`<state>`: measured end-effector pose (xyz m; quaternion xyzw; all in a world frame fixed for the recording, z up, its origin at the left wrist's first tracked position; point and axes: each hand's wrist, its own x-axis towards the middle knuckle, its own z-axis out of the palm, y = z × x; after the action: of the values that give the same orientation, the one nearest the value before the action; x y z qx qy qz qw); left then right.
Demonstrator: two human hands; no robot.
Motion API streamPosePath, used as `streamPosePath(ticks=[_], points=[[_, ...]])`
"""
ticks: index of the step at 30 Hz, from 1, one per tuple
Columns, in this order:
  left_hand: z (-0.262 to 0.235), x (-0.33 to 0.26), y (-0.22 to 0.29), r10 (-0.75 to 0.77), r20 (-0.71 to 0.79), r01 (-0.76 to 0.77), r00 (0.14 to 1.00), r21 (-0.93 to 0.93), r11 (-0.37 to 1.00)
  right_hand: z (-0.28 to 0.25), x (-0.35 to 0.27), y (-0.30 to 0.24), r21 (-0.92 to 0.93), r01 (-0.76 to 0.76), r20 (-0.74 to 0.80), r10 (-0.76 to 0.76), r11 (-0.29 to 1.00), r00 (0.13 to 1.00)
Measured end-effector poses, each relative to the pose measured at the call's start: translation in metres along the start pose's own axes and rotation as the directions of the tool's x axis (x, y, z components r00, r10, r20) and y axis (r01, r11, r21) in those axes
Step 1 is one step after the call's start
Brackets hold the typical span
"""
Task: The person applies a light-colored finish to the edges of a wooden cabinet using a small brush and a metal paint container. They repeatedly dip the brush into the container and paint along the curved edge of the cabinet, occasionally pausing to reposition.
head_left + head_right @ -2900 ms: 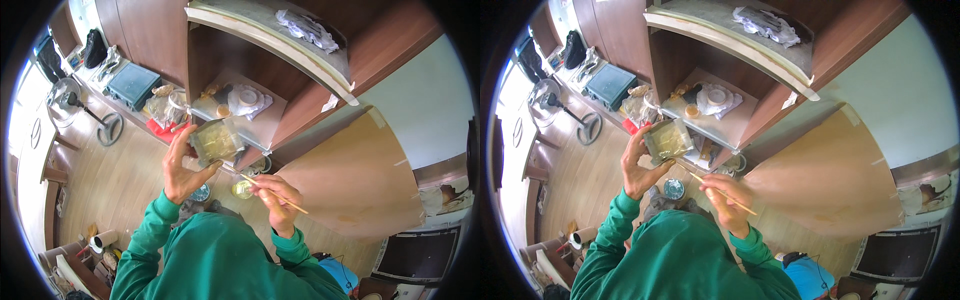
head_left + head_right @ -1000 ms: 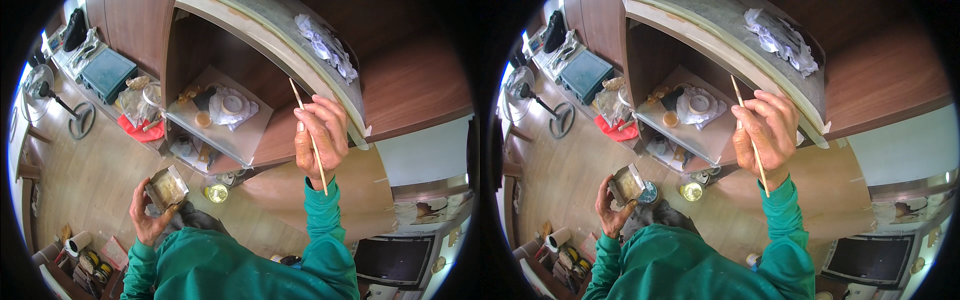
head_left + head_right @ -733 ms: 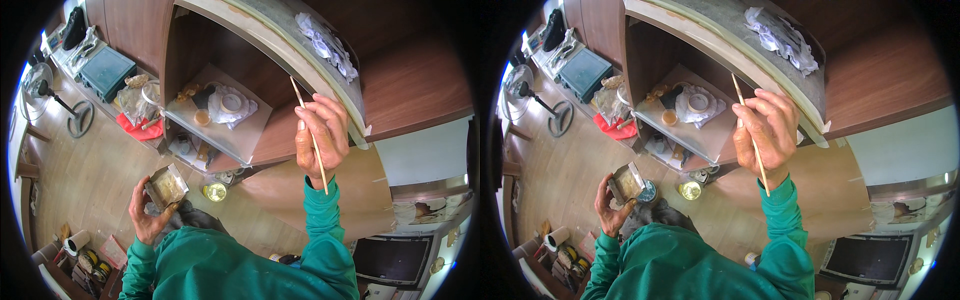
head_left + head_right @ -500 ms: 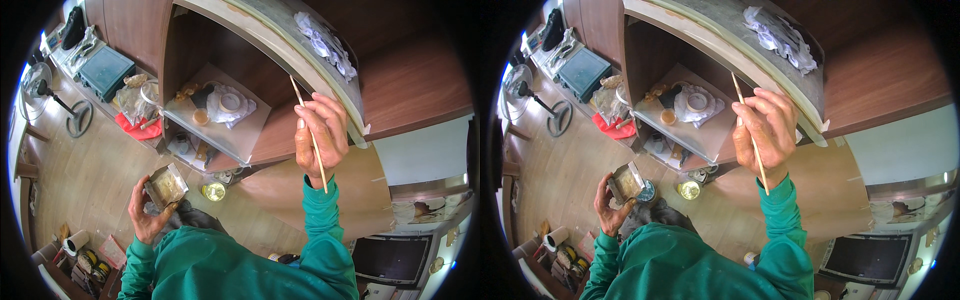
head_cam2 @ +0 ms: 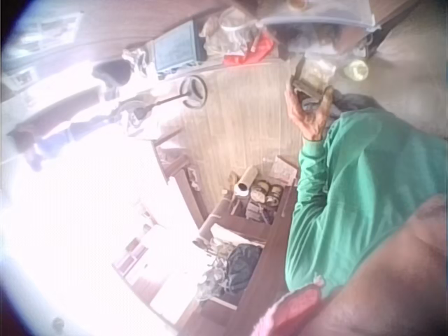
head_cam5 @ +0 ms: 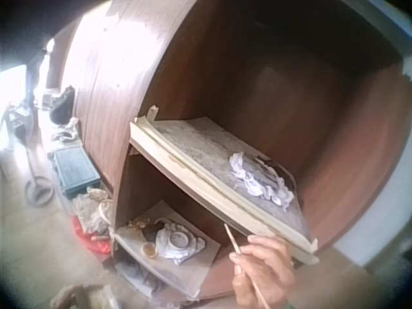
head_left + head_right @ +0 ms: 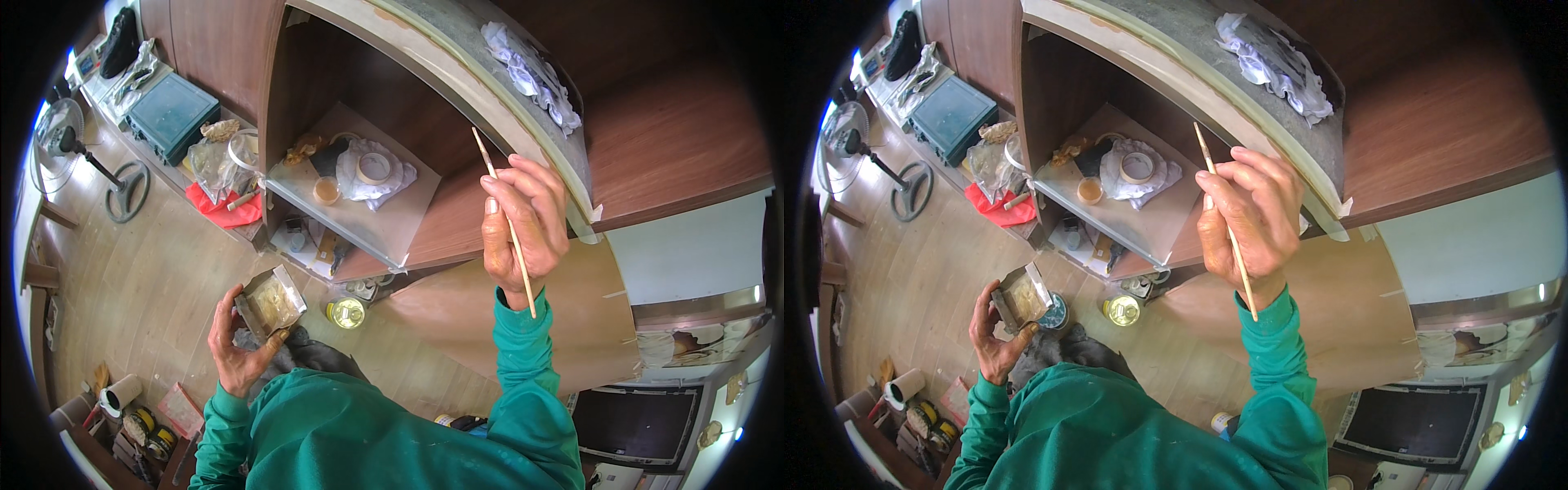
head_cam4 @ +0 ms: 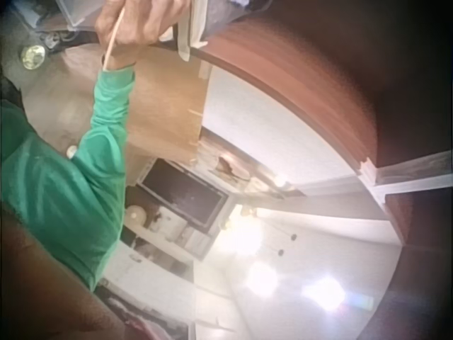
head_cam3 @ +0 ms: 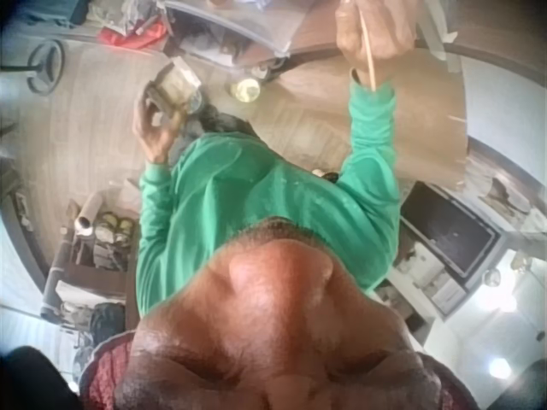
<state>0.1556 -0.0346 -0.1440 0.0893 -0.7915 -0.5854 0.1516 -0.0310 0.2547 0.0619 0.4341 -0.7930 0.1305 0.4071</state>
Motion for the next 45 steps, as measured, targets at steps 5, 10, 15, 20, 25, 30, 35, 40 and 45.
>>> streamPosePath(ticks=[5, 10, 15, 20, 25, 30, 35, 40, 45], points=[[0.0005, 0.0003, 0.0003, -0.001, 0.003, 0.001, 1.0, -0.002, 1.0, 0.0033, -0.0006, 0.0022, -0.002, 0.01, -0.015, -0.01, 1.0, 1.0], [0.0008, 0.0004, 0.0006, 0.001, 0.006, -0.001, 1.0, 0.004, 1.0, 0.0061, -0.0029, 0.0045, -0.005, -0.005, -0.046, 0.005, 1.0, 0.999], [0.0005, -0.0001, -0.0019, 0.005, 0.004, -0.005, 1.0, 0.009, 1.0, 0.0028, -0.0021, 0.0028, 0.0, -0.01, -0.013, 0.01, 1.0, 1.0], [0.001, 0.0, 0.0004, -0.007, 0.005, 0.007, 1.0, -0.001, 1.0, 0.0005, -0.0038, 0.0034, -0.002, -0.019, -0.009, 0.019, 1.0, 1.0], [0.0024, -0.0005, 0.0004, -0.009, -0.002, 0.009, 1.0, 0.002, 1.0, -0.0029, -0.0067, 0.0038, 0.011, -0.023, -0.005, 0.023, 1.0, 1.0], [0.0033, 0.0001, 0.0008, -0.006, 0.001, 0.006, 1.0, -0.009, 1.0, -0.003, -0.0029, 0.0013, 0.014, -0.014, 0.008, 0.014, 1.0, 1.0], [0.0045, 0.0002, 0.0005, -0.002, -0.009, 0.002, 1.0, -0.003, 1.0, -0.0014, -0.0009, 0.0015, 0.006, -0.014, 0.009, 0.013, 1.0, 1.0], [0.0051, -0.0007, -0.0024, -0.002, -0.006, 0.002, 1.0, -0.003, 1.0, -0.0017, -0.0017, 0.0021, 0.002, -0.03, 0.004, 0.03, 1.0, 1.0], [0.007, -0.0008, -0.0014, -0.003, -0.009, 0.003, 1.0, -0.001, 1.0, -0.0021, -0.0043, 0.0043, 0.006, -0.031, -0.005, 0.031, 1.0, 1.0]])
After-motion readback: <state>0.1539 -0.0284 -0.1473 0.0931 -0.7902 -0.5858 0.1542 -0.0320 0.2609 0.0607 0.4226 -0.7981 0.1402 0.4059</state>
